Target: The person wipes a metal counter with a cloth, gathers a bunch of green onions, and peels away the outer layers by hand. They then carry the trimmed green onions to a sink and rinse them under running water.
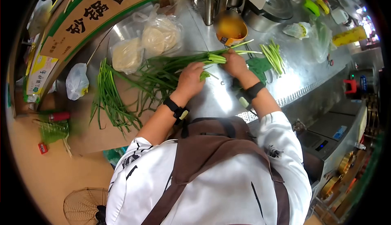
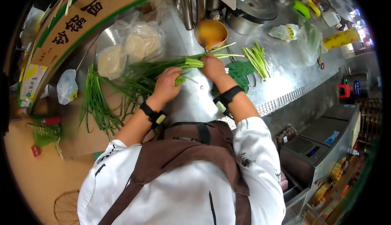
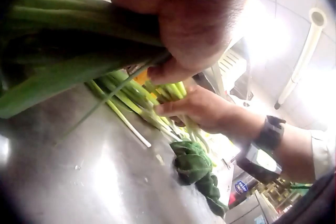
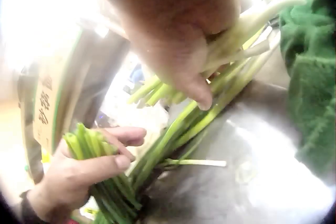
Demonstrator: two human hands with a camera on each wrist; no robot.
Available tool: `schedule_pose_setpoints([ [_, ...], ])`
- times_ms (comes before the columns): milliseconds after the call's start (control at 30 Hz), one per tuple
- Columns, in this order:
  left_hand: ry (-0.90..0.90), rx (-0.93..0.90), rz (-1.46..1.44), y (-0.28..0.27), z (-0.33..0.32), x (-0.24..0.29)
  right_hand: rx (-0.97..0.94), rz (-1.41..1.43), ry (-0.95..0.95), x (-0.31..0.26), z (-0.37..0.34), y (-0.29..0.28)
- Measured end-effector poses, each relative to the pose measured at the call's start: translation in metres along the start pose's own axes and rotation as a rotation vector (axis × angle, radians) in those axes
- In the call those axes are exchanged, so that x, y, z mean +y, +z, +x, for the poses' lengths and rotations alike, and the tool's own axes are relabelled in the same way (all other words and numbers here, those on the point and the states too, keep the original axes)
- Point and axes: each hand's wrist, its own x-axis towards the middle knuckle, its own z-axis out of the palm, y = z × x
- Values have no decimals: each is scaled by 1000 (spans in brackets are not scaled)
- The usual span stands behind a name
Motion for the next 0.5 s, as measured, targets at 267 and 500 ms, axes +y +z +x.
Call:
schedule_pose_setpoints([
  [267, -22, -116, -35, -13, -4, 11, -426, 456, 70, -10, -36, -42],
  [500, 59, -238, -88, -9, -16, 6, -337, 444, -10, -31, -73, -42],
])
